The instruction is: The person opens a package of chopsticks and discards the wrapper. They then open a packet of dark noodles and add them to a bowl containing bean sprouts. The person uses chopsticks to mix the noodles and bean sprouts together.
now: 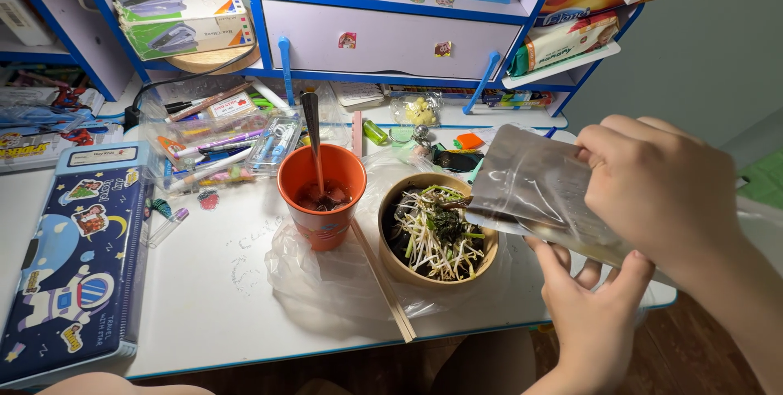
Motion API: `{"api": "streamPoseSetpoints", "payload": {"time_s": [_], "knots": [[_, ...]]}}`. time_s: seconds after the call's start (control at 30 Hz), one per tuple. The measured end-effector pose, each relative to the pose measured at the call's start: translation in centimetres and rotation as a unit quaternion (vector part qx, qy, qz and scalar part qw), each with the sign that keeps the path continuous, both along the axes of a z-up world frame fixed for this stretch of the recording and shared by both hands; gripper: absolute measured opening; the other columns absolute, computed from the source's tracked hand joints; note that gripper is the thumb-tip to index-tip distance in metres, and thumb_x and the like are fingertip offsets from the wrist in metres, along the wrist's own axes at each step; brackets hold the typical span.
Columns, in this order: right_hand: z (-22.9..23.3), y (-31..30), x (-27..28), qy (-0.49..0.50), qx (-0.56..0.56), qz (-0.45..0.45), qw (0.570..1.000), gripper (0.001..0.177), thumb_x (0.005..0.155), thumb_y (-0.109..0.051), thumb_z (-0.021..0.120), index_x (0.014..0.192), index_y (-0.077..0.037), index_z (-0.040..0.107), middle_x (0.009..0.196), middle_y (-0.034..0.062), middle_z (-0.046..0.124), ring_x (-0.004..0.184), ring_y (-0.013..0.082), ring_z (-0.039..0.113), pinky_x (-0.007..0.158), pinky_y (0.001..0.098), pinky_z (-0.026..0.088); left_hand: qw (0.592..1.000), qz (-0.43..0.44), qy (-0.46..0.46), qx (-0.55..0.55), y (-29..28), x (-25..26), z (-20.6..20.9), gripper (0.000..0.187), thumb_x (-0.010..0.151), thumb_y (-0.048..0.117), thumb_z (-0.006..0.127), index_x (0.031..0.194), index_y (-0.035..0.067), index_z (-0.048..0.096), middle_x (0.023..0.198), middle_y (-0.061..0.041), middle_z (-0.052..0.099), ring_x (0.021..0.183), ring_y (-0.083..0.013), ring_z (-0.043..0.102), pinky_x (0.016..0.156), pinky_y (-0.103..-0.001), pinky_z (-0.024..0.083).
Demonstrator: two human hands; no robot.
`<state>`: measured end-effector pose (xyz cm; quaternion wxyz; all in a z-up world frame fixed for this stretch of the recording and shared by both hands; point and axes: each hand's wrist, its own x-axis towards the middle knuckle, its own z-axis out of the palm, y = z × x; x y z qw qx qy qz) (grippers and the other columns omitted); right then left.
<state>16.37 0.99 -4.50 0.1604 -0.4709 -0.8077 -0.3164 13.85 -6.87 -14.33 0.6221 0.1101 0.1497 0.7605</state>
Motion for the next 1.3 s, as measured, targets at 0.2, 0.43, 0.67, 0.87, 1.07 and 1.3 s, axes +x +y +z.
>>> {"api": "streamPoseSetpoints", "payload": {"time_s": [0.2,0.43,0.67,0.87,1.07,1.3], "knots": [[0.8,-1.4,-1.4,-0.021,0.0,0.016,1.0,0.016,0.081,-0.01,0.067,0.087,-0.02,0.077,0.079,-0.0051,0.067,0.077,0.0194,0.067,0.059,0.0374,0.053,0.997,-0.014,-0.074,-0.016,-0.8,0.7,0.0,0.114,0.079,-0.002,0.076,0.161,0.01,-0.002,0.153,-0.013,0.04,0.138,-0.0265,0.055,0.106,-0.038,0.057],[1.5,-2.9,-1.0,-0.066,-0.014,-0.027,0.997,0.017,0.078,-0.009,0.064,0.082,-0.021,0.074,0.077,-0.0082,0.066,0.075,0.0167,0.066,0.058,0.0357,0.053,0.998,-0.033,-0.056,-0.015,-1.4,2.8,-0.3,0.115,0.082,-0.001,0.077,0.162,0.013,-0.004,0.158,-0.011,0.039,0.144,-0.0245,0.053,0.114,-0.034,0.053],[2.4,-1.4,-1.9,-0.062,-0.008,0.037,0.997,0.015,0.083,-0.007,0.063,0.083,-0.018,0.074,0.079,-0.0067,0.067,0.073,0.0177,0.064,0.058,0.038,0.052,1.0,-0.008,-0.03,-0.007,0.3,2.2,0.7,0.109,0.087,0.005,0.075,0.163,0.009,-0.003,0.16,-0.012,0.039,0.138,-0.0252,0.057,0.106,-0.034,0.055],[2.2,-2.1,-3.3,-0.078,-0.007,0.061,0.995,0.013,0.078,-0.008,0.065,0.078,-0.017,0.073,0.072,-0.0058,0.066,0.07,0.0178,0.064,0.049,0.0386,0.05,0.999,0.011,-0.019,0.027,-0.8,0.5,0.6,0.101,0.089,0.004,0.074,0.164,0.004,0.007,0.161,-0.014,0.037,0.134,-0.029,0.057,0.101,-0.036,0.057],[2.1,-2.5,-2.6,-0.099,-0.006,0.044,0.994,0.014,0.079,-0.007,0.065,0.08,-0.018,0.074,0.073,-0.0056,0.065,0.07,0.0173,0.064,0.052,0.0376,0.051,0.997,-0.007,-0.071,0.04,-1.8,1.2,0.5,0.108,0.087,-0.001,0.074,0.165,0.01,0.0,0.158,-0.016,0.031,0.14,-0.0288,0.052,0.108,-0.035,0.054],[2.6,-2.4,-2.4,-0.074,0.017,0.054,0.996,0.012,0.078,-0.008,0.066,0.079,-0.017,0.073,0.075,-0.0052,0.067,0.071,0.0187,0.065,0.053,0.0374,0.051,0.998,-0.035,-0.047,0.038,-1.4,0.8,0.8,0.105,0.088,0.003,0.074,0.163,0.007,0.001,0.16,-0.014,0.032,0.14,-0.0284,0.051,0.108,-0.038,0.053]]}}
